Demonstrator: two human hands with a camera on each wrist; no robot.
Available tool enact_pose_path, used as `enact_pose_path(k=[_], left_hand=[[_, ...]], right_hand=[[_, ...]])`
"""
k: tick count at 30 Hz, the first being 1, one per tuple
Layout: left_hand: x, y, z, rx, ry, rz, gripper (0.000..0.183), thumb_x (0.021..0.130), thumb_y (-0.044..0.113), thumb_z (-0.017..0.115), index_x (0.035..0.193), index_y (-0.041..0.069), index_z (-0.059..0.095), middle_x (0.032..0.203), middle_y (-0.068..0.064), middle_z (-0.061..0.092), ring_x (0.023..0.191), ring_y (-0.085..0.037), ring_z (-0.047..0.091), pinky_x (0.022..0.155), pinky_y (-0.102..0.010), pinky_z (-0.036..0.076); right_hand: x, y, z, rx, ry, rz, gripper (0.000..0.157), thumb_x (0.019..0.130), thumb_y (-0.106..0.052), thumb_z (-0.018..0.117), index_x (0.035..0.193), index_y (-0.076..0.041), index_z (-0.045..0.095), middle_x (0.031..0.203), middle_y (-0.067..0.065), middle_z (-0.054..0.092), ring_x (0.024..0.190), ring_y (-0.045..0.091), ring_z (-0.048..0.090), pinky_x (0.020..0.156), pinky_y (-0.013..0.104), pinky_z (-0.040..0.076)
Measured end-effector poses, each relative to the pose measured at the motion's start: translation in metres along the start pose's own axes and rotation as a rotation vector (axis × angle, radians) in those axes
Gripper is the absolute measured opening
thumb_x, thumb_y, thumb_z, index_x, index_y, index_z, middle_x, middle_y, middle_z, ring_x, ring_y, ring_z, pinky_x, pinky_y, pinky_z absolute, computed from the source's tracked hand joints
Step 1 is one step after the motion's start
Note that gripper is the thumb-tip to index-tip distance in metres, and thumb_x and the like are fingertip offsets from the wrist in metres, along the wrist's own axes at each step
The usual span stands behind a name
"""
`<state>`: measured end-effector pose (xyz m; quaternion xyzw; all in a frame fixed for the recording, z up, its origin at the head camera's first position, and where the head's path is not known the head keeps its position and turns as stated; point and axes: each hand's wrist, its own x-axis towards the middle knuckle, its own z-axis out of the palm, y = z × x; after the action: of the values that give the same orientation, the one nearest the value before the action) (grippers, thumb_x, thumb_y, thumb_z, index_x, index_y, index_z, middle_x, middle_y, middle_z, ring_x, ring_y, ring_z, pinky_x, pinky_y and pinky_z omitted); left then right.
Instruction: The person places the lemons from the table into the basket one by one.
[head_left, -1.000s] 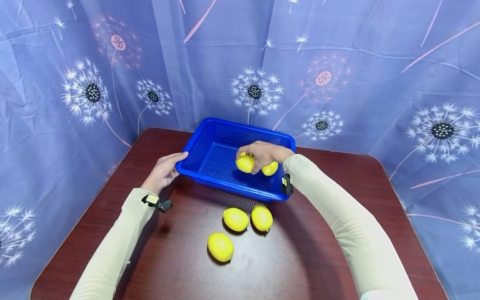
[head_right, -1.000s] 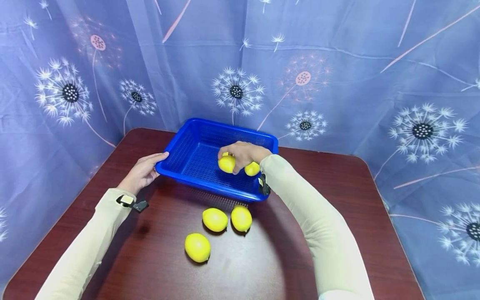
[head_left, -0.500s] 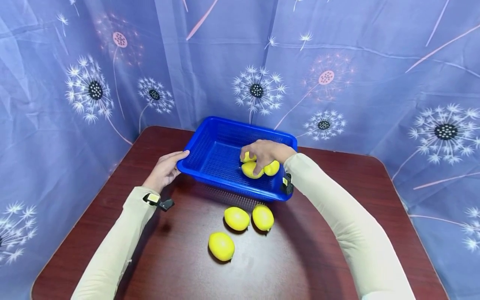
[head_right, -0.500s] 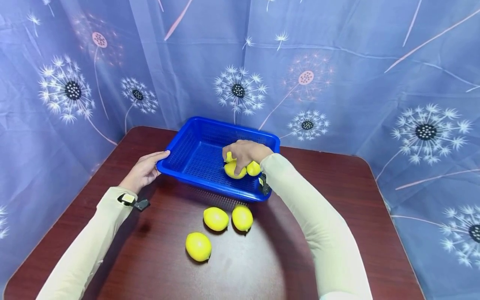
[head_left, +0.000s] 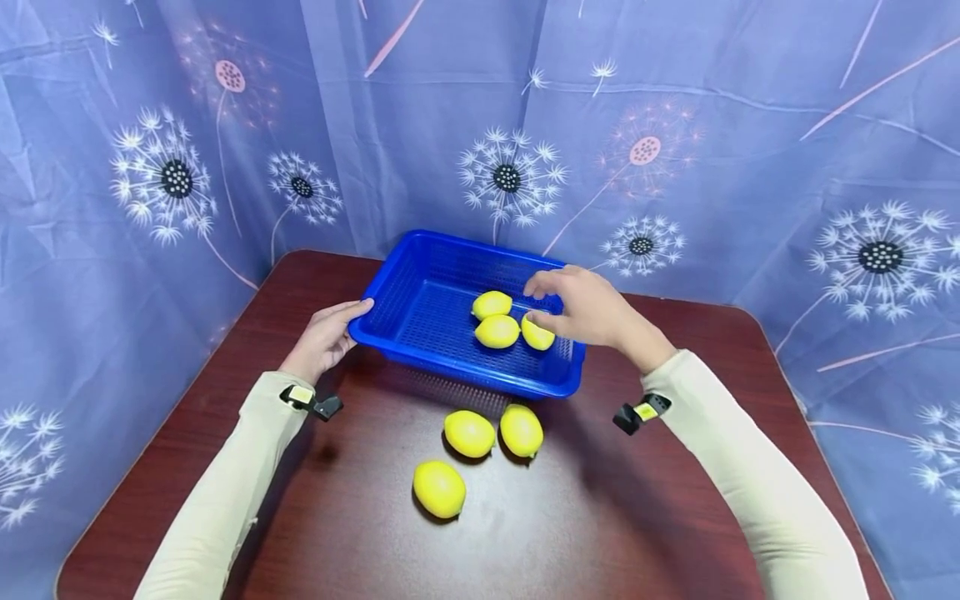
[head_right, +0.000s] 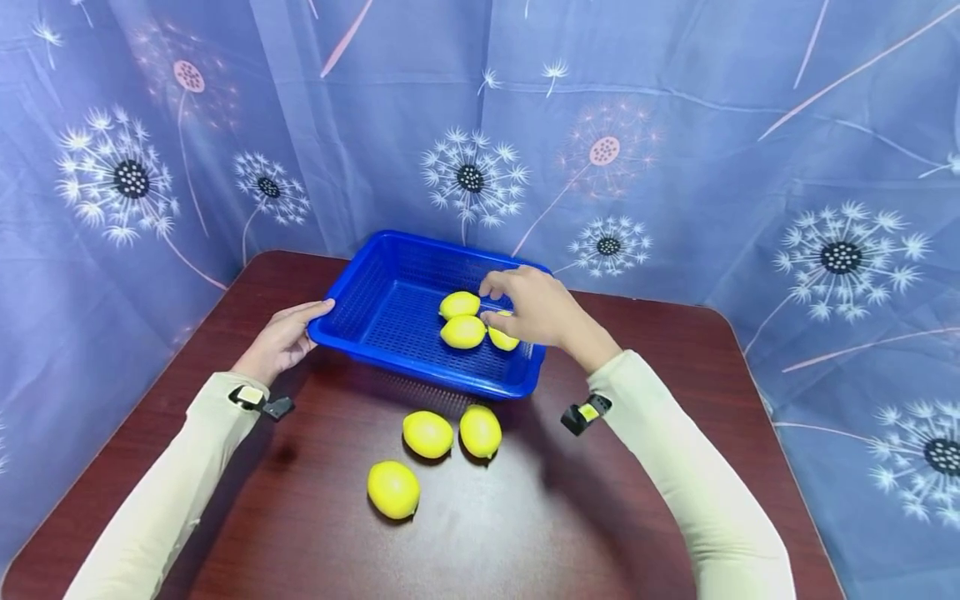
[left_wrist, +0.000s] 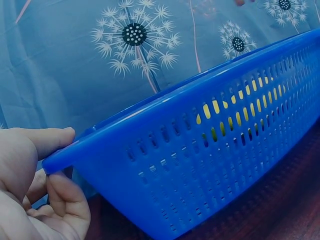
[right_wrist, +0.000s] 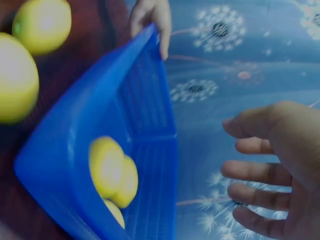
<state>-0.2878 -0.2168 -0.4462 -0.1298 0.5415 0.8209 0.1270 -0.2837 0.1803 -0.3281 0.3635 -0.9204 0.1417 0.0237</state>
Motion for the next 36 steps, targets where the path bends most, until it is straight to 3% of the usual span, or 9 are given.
enact_pose_path(k=[8, 15, 21, 26, 36], left_hand=[[0.005, -0.001, 0.002, -0.001, -0.002, 0.005, 0.003, 0.099, 0.016, 0.070, 0.099, 0.014, 0.073, 0.085, 0.000, 0.077, 0.074, -0.010, 0.074, 0.070, -0.022, 0.061], [0.008, 0.000, 0.005, 0.001, -0.014, 0.006, 0.004, 0.098, 0.016, 0.071, 0.101, 0.014, 0.073, 0.087, 0.000, 0.077, 0.076, -0.011, 0.074, 0.072, -0.023, 0.061], [0.004, -0.002, 0.003, -0.003, 0.010, -0.016, 0.005, 0.099, 0.017, 0.071, 0.096, 0.016, 0.075, 0.086, 0.000, 0.077, 0.076, -0.011, 0.075, 0.071, -0.023, 0.061], [-0.001, -0.003, 0.000, -0.010, 0.007, -0.019, 0.004, 0.098, 0.017, 0.071, 0.096, 0.016, 0.075, 0.087, 0.000, 0.077, 0.078, -0.011, 0.075, 0.073, -0.023, 0.061], [-0.002, -0.002, 0.002, -0.013, 0.000, 0.000, 0.003, 0.099, 0.016, 0.071, 0.098, 0.015, 0.074, 0.088, 0.000, 0.077, 0.079, -0.011, 0.075, 0.074, -0.024, 0.061]], right_hand=[[-0.054, -0.022, 0.014, 0.069, 0.206, 0.049, 0.029, 0.093, -0.031, 0.075, 0.113, -0.010, 0.071, 0.097, 0.002, 0.073, 0.088, 0.017, 0.067, 0.073, 0.038, 0.056], [-0.097, -0.046, 0.037, 0.049, 0.279, 0.114, 0.028, 0.087, -0.032, 0.081, 0.108, -0.015, 0.072, 0.090, -0.001, 0.073, 0.071, 0.010, 0.062, 0.062, 0.030, 0.052], [-0.120, -0.063, 0.061, 0.066, 0.260, 0.165, 0.027, 0.085, -0.034, 0.082, 0.104, -0.018, 0.072, 0.085, -0.007, 0.071, 0.074, 0.006, 0.065, 0.063, 0.028, 0.053], [-0.129, -0.063, 0.088, 0.064, 0.229, 0.192, 0.029, 0.083, -0.035, 0.083, 0.103, -0.017, 0.072, 0.082, -0.008, 0.070, 0.072, 0.008, 0.064, 0.060, 0.027, 0.052], [-0.124, -0.058, 0.123, -0.033, 0.185, 0.239, 0.057, 0.079, -0.060, 0.080, 0.117, -0.019, 0.072, 0.087, -0.002, 0.072, 0.076, 0.015, 0.065, 0.054, 0.033, 0.051]])
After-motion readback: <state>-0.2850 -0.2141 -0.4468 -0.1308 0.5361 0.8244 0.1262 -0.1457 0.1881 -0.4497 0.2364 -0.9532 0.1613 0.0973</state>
